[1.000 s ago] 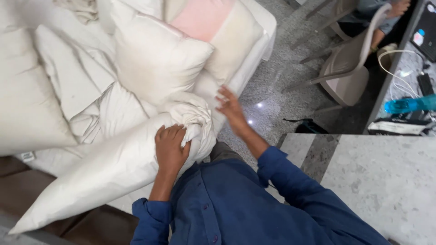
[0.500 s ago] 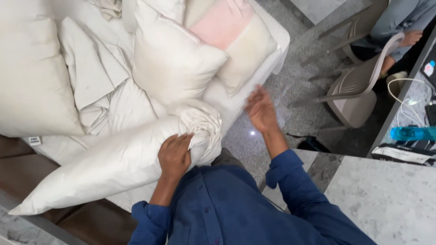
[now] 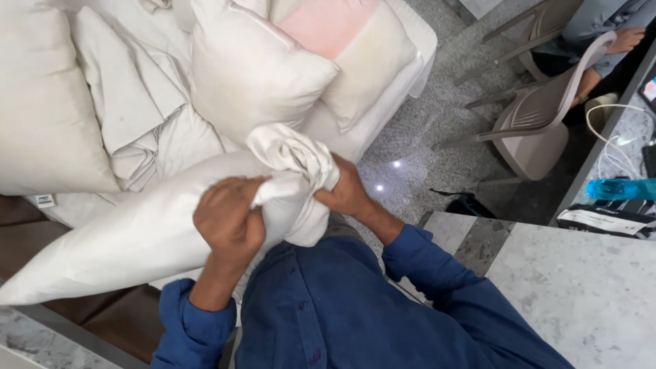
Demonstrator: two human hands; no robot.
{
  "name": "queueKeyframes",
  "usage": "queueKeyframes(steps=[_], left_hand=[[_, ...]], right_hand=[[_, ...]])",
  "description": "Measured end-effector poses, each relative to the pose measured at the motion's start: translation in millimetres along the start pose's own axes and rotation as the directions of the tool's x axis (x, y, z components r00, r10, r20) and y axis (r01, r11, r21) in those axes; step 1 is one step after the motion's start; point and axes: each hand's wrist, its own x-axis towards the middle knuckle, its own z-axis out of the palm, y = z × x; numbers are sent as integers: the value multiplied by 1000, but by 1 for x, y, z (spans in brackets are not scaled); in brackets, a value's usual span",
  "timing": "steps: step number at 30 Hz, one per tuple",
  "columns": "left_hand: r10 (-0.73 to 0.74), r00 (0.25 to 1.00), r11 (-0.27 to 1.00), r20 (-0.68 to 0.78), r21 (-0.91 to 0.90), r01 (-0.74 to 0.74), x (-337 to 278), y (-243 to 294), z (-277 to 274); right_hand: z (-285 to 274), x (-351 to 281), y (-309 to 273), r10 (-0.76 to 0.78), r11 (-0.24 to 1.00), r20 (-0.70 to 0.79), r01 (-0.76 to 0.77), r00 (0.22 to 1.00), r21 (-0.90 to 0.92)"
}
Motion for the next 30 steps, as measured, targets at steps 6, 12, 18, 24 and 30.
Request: queueKeyframes(steps=[6,12,18,24,30], left_hand=[[-44,997,989,-71,140,53,11,-84,60],[-241,915,899,325,429,84,-80,-161,110],[-448,834,790,322,579,202,-169,-192,82],[-578,779,724,244,595,350,-211,-193,58],[-695,678,693,240,478,540,-214,-205,68]], right_hand=[[9,44,84,238,971,-176,-241,955,3],[46,7,179,426,904,-117,-418,897,94],[43,-46,200,539,841,1,-538,842,49],[16,-16,146,411,726,-168,-210,896,655],[9,29,129,472,563,85,-374,877,737]])
